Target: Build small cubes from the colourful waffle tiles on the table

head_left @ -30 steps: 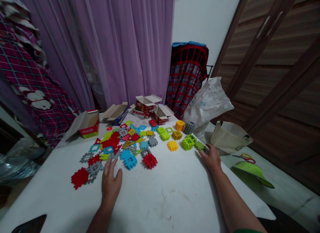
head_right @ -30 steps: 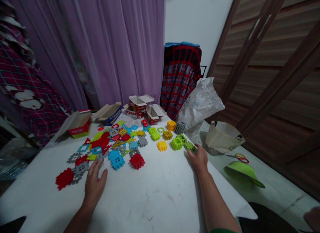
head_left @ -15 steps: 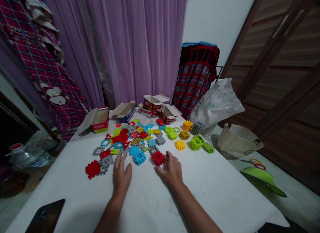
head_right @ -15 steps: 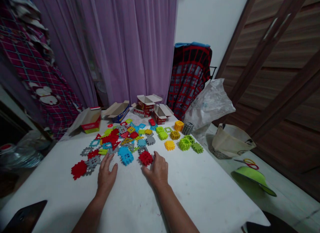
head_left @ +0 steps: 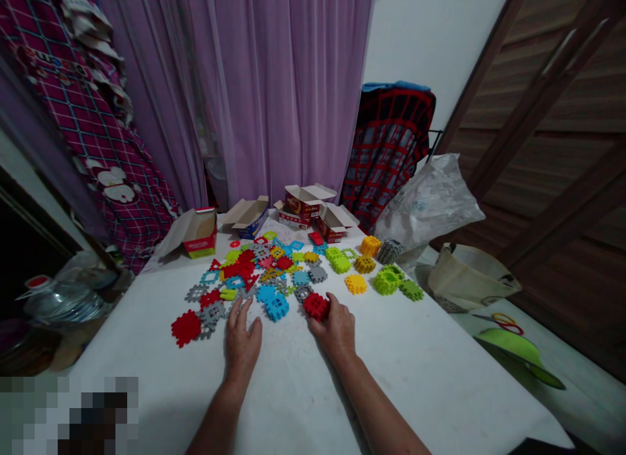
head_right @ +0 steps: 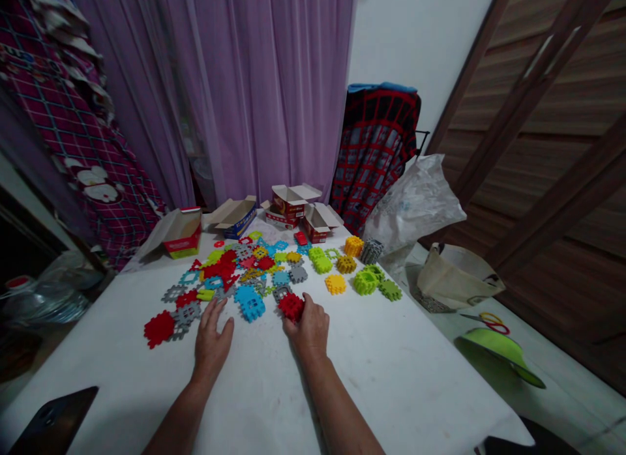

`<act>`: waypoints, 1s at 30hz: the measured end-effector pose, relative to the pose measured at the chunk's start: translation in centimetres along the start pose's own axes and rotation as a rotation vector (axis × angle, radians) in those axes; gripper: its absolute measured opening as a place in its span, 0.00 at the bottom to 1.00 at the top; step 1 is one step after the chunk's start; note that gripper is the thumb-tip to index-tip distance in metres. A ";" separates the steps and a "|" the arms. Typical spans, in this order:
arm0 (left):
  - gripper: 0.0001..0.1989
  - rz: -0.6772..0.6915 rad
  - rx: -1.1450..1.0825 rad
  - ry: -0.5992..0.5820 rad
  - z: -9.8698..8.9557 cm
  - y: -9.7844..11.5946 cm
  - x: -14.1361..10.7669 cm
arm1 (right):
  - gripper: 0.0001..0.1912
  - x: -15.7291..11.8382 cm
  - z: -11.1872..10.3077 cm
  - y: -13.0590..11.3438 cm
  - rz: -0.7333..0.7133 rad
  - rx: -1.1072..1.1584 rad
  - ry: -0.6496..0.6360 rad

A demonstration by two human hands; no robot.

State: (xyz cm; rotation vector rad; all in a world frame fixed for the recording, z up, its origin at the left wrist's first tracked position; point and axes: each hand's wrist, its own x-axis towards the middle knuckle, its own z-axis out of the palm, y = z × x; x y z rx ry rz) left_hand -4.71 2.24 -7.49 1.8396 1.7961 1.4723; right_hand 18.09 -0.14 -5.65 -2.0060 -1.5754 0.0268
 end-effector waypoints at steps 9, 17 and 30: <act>0.20 0.036 0.045 0.019 0.1 0.0 0.1 | 0.35 2.1 -2.0 1.8 0.195 -0.082 -0.027; 0.22 0.027 0.021 0.008 0.1 -0.3 0.1 | 0.34 4.8 -2.0 1.6 0.320 -0.132 -0.010; 0.20 0.006 0.021 -0.002 0.0 -0.1 0.1 | 0.35 4.7 -1.5 2.2 0.319 -0.108 0.078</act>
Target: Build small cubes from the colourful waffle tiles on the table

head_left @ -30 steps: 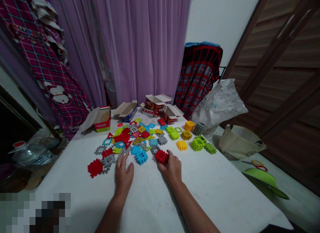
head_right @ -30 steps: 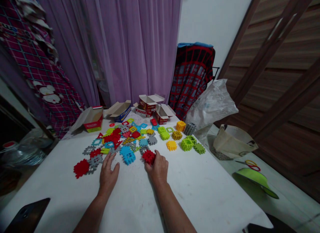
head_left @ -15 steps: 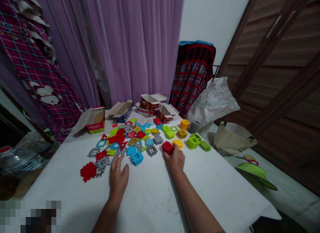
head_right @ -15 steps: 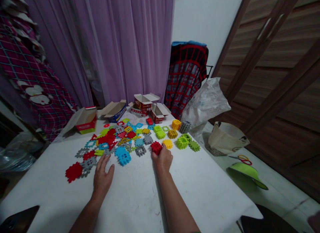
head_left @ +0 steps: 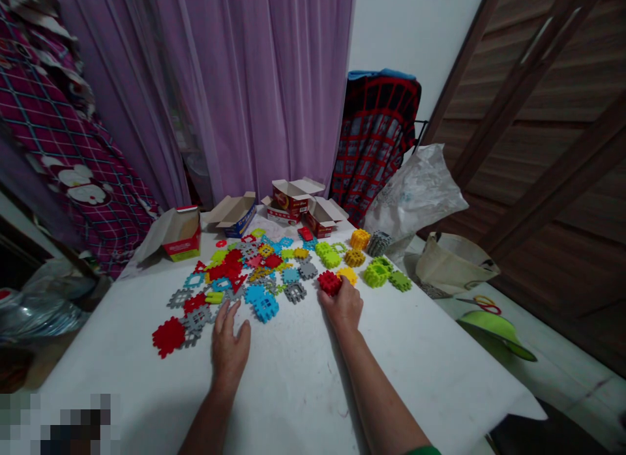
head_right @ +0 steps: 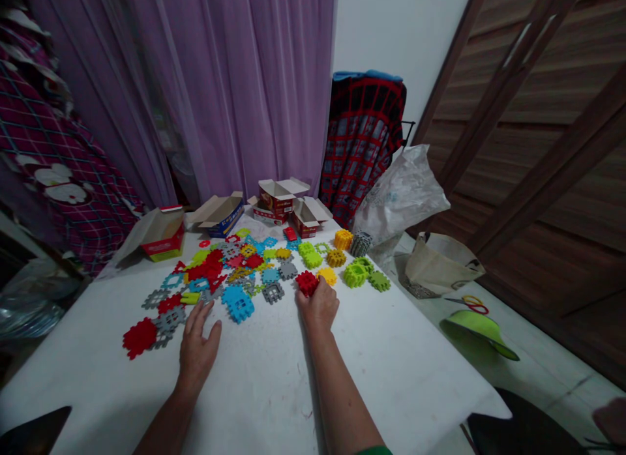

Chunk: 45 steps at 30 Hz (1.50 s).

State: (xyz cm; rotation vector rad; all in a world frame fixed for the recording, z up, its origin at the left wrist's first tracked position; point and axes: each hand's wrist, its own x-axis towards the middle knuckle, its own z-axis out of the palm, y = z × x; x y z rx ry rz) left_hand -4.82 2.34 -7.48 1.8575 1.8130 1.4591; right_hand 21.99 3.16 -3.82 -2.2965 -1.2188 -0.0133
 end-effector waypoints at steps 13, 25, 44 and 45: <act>0.19 0.007 -0.002 0.000 -0.1 0.1 0.0 | 0.28 0.4 1.5 0.2 -0.107 0.120 0.096; 0.20 -0.007 -0.002 -0.001 -0.1 0.3 0.0 | 0.26 0.4 0.7 -0.2 -0.017 0.098 0.067; 0.21 -0.010 0.011 0.011 0.7 0.3 0.2 | 0.19 -4.8 2.0 -3.1 -0.405 0.123 -0.004; 0.21 -0.003 0.013 0.011 0.8 0.3 0.2 | 0.21 -4.7 2.1 -3.7 -0.383 0.096 -0.013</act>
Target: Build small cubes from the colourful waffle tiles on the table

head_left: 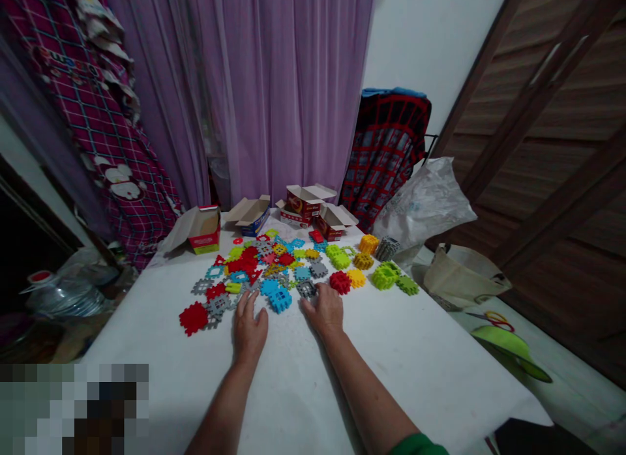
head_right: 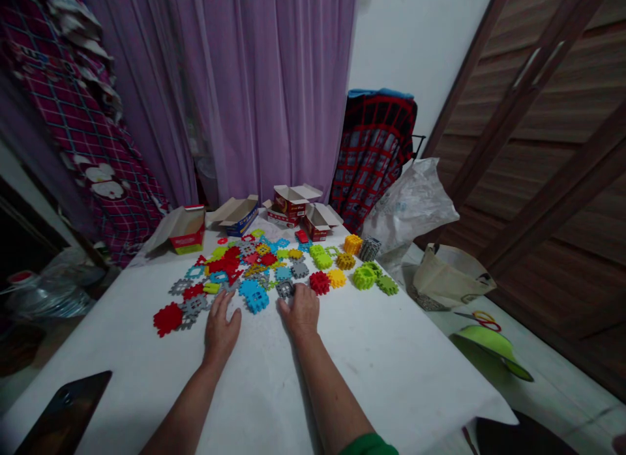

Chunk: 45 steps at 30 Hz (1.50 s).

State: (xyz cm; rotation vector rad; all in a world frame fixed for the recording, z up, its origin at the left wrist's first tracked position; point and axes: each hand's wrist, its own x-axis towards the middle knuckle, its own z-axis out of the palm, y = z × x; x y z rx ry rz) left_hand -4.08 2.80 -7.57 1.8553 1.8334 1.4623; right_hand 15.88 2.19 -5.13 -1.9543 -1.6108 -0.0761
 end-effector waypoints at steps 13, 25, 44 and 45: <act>0.22 0.015 0.002 -0.010 0.2 0.3 0.1 | 0.18 0.6 0.4 -0.6 0.086 -0.078 -0.011; 0.22 0.022 0.023 -0.013 0.2 0.2 0.2 | 0.17 -0.1 0.2 -0.3 0.080 0.026 0.030; 0.17 0.061 0.007 -0.100 -1.6 2.4 6.3 | 0.12 1.8 -3.4 5.9 -0.223 0.444 0.411; 0.15 0.106 0.035 -0.154 -1.2 3.3 7.8 | 0.11 2.7 -3.8 6.9 -0.217 0.418 0.459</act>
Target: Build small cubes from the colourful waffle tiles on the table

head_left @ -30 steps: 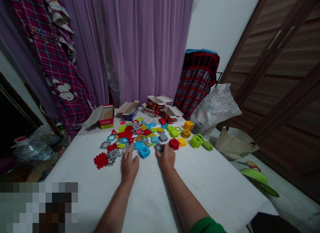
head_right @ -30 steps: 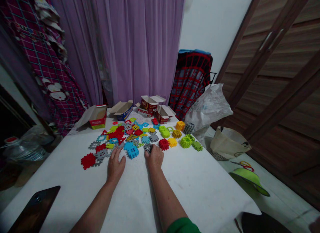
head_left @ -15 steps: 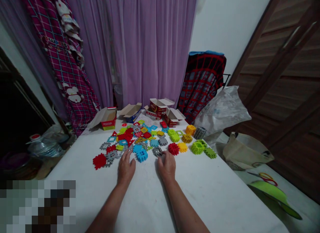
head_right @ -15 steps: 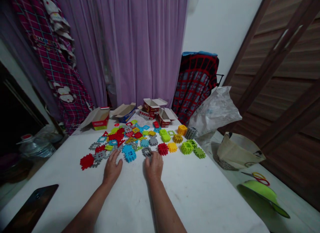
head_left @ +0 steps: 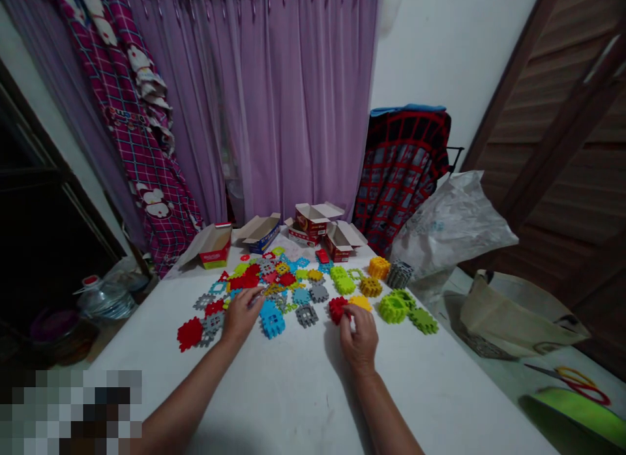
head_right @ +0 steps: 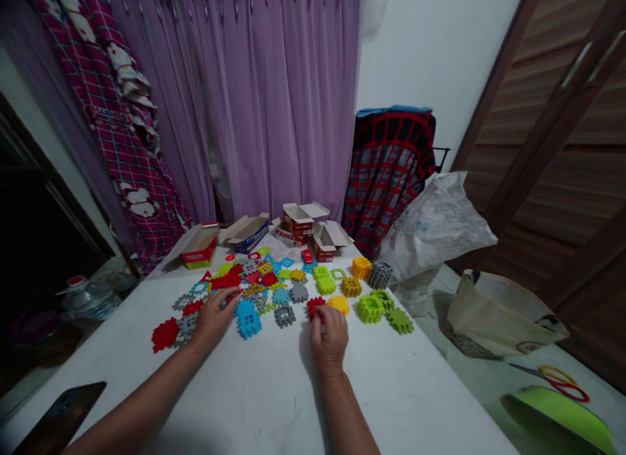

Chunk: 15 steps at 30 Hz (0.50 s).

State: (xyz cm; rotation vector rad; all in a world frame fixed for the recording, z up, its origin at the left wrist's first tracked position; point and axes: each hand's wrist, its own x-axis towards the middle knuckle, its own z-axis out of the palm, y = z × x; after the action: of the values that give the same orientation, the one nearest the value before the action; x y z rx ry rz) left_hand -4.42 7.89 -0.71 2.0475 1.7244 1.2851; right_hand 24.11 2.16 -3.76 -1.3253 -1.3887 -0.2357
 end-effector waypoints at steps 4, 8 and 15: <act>0.10 0.155 0.182 -0.320 2.8 3.3 6.2 | 0.07 2.0 -1.0 3.8 -0.100 -0.058 0.214; 0.12 0.231 0.335 -0.490 7.6 5.4 9.6 | 0.05 1.6 -1.3 5.6 -0.062 -0.088 0.212; 0.16 0.302 0.445 -0.670 12.4 6.4 11.2 | 0.05 1.5 -1.3 5.9 -0.049 -0.087 0.183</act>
State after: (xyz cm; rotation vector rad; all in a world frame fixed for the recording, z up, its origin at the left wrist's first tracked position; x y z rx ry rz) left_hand 8.32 20.27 1.16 2.6352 1.4904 0.1722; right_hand 29.86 3.97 -5.21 -1.3072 -1.2686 -0.4441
